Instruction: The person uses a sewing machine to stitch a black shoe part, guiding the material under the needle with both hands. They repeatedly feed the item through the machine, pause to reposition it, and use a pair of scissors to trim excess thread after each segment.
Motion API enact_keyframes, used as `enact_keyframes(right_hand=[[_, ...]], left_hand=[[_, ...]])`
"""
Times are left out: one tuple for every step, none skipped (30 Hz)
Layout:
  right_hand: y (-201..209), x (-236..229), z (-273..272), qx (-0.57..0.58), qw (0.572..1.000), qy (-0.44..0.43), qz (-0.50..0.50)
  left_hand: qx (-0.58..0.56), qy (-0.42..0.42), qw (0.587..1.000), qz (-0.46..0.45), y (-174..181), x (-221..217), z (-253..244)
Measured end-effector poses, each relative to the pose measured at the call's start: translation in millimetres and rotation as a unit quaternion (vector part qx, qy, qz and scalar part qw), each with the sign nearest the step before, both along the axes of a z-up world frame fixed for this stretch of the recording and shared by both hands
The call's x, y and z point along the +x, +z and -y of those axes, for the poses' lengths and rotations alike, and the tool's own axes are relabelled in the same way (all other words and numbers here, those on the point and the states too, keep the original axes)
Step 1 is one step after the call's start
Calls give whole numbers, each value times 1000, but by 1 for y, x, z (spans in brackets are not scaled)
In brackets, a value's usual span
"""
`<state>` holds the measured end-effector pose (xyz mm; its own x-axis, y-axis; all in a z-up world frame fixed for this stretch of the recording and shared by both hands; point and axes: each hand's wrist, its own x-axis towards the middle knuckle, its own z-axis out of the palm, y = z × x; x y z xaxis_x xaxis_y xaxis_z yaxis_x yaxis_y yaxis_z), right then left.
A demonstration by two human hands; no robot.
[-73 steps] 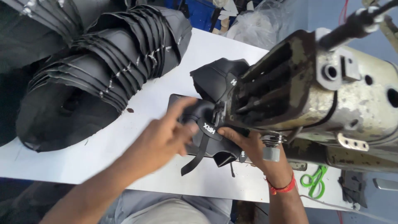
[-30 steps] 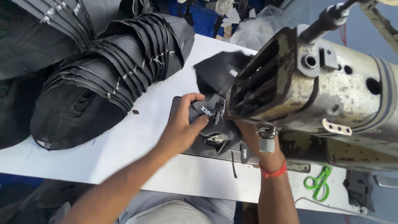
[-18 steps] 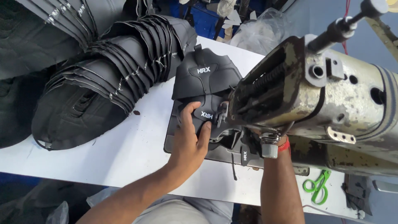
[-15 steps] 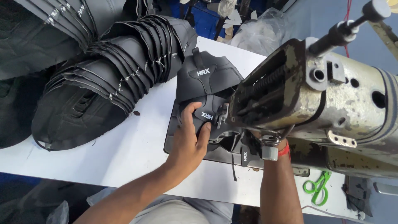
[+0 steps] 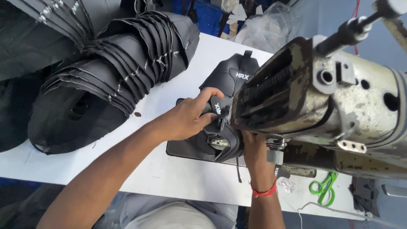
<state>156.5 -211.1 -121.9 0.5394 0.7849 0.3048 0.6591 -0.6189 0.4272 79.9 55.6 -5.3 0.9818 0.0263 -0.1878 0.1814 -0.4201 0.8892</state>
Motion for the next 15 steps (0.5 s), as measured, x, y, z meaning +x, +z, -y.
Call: enact_keyframes(right_hand=[[6,-3,-6,-48,997,-21,49],[7,-3,-6,-46,997,-22,52],[6,-6,-4,-68,995,-32,61],[6,-8,-2,-90,993,-42,69],[7,-9,-2,-92,993,-44,67],[8,-10,-3,-40,997,-58,3],[9,-10,-4,13,996,-71,-61],[19,-9,-7,12,995,-72,-62],[28,-7,-11,2,999,-51,8],[37,-5,-15,-9,996,-29,78],[32,-2,-3,-7,997,-30,77],[27,1,10,162,986,-16,-47],[22,6,22,324,931,2,-169],[24,7,23,326,930,3,-170],[26,6,26,424,871,15,-250]], left_hand=[[8,-15,1000,-11,6,3,-2],[10,-15,1000,-8,7,5,-5],[10,-25,999,-25,7,6,-6],[10,-35,998,-43,6,7,-8],[9,-37,998,-45,2,7,-7],[-9,-32,999,-32,-2,7,-7],[-27,-26,999,-18,-5,7,-7],[-27,-27,999,-19,-16,0,2],[-11,21,999,42,-26,-6,10],[6,69,992,103,-36,-12,18],[8,68,992,102,-30,-26,35],[48,118,991,48,-25,-39,52],[89,171,981,-6,-19,-52,68],[91,173,981,-6,-20,-63,73],[56,130,990,-8,-20,-75,79]])
